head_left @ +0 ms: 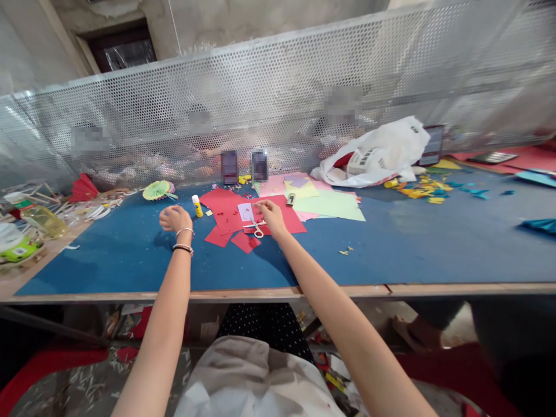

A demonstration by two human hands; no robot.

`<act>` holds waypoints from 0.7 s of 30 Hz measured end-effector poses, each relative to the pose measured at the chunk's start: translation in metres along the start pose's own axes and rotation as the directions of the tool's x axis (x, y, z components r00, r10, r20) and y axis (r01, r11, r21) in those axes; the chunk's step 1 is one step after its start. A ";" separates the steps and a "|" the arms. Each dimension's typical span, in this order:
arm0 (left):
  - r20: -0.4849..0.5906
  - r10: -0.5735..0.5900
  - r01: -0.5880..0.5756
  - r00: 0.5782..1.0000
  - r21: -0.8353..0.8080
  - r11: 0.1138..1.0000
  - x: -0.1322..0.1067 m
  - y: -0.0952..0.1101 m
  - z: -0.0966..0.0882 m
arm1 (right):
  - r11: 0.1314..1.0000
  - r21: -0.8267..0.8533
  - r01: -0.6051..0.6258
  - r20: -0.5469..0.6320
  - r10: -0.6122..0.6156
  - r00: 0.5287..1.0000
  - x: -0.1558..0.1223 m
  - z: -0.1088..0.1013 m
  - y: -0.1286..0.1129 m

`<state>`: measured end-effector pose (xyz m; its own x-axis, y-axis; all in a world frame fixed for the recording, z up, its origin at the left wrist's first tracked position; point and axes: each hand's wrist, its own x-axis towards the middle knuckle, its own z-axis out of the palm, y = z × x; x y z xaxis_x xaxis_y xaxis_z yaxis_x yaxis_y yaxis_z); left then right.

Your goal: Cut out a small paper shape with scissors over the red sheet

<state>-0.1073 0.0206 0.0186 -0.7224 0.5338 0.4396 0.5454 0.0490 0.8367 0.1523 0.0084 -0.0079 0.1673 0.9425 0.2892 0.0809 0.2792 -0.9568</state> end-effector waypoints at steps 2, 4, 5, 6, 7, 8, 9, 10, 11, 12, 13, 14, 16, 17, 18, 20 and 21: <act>0.031 0.213 -0.214 0.977 0.043 0.976 -0.022 0.011 0.008 | 0.958 -0.247 0.147 0.035 -0.143 0.989 -0.001 0.002 0.004; 0.106 0.333 -0.337 0.937 0.019 0.941 -0.043 0.020 0.016 | 0.831 -0.484 0.276 0.125 -0.246 0.961 -0.003 0.004 0.009; 0.212 0.459 -0.465 0.863 -0.023 0.885 -0.053 0.023 0.021 | 0.756 -0.576 0.311 0.168 -0.263 0.950 -0.004 0.005 0.011; 0.318 0.553 -0.559 0.770 -0.082 0.825 -0.061 0.025 0.026 | 0.689 -0.647 0.326 0.200 -0.259 0.945 -0.005 0.005 0.013; 0.429 0.619 -0.628 0.658 -0.140 0.765 -0.068 0.025 0.030 | 0.636 -0.696 0.333 0.229 -0.242 0.943 -0.005 0.005 0.015; 0.533 0.654 -0.676 0.538 -0.190 0.712 -0.074 0.024 0.035 | 0.597 -0.723 0.347 0.274 -0.214 0.938 -0.005 0.004 0.017; 0.622 0.653 -0.705 0.432 -0.219 0.675 -0.079 0.022 0.039 | 0.571 -0.730 0.376 0.343 -0.170 0.924 -0.005 0.002 0.019; 0.702 0.623 -0.720 0.344 -0.228 0.655 -0.082 0.019 0.043 | 0.557 -0.723 0.409 0.424 -0.111 0.899 -0.004 0.000 0.022; 0.774 0.568 -0.724 0.281 -0.217 0.655 -0.084 0.015 0.047 | 0.551 -0.708 0.442 0.503 -0.047 0.863 -0.003 -0.002 0.024; 0.830 0.502 -0.720 0.243 -0.192 0.667 -0.084 0.011 0.049 | 0.549 -0.693 0.468 0.566 0.011 0.824 -0.001 -0.004 0.027; 0.869 0.447 -0.717 0.213 -0.172 0.675 -0.084 0.008 0.051 | 0.547 -0.687 0.478 0.602 0.060 0.796 0.000 -0.006 0.029; 0.891 0.411 -0.715 0.193 -0.158 0.680 -0.084 0.006 0.053 | 0.542 -0.697 0.470 0.607 0.096 0.789 0.002 -0.009 0.032; 0.910 0.377 -0.719 0.173 -0.145 0.679 -0.082 0.003 0.054 | 0.513 -0.750 0.417 0.541 0.114 0.833 0.006 -0.013 0.036; 0.913 0.372 -0.722 0.167 -0.143 0.676 -0.082 0.002 0.054 | 0.489 -0.787 0.376 0.481 0.103 0.871 0.007 -0.015 0.037; 0.914 0.370 -0.726 0.167 -0.139 0.673 -0.082 0.002 0.054 | 0.463 -0.826 0.322 0.403 0.084 0.911 0.008 -0.017 0.037; 0.900 0.378 -0.733 0.215 -0.106 0.672 -0.082 0.002 0.054 | 0.426 -0.880 0.210 0.245 0.029 0.969 0.009 -0.021 0.036; 0.882 0.385 -0.731 0.270 -0.073 0.679 -0.081 0.002 0.054 | 0.425 -0.887 0.182 0.205 0.008 0.979 0.009 -0.022 0.035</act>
<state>-0.0248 0.0233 -0.0334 0.3899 0.9080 0.1531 0.8672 -0.4180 0.2707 0.1779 0.0227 -0.0377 -0.0365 0.9625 0.2689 0.9360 0.1273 -0.3283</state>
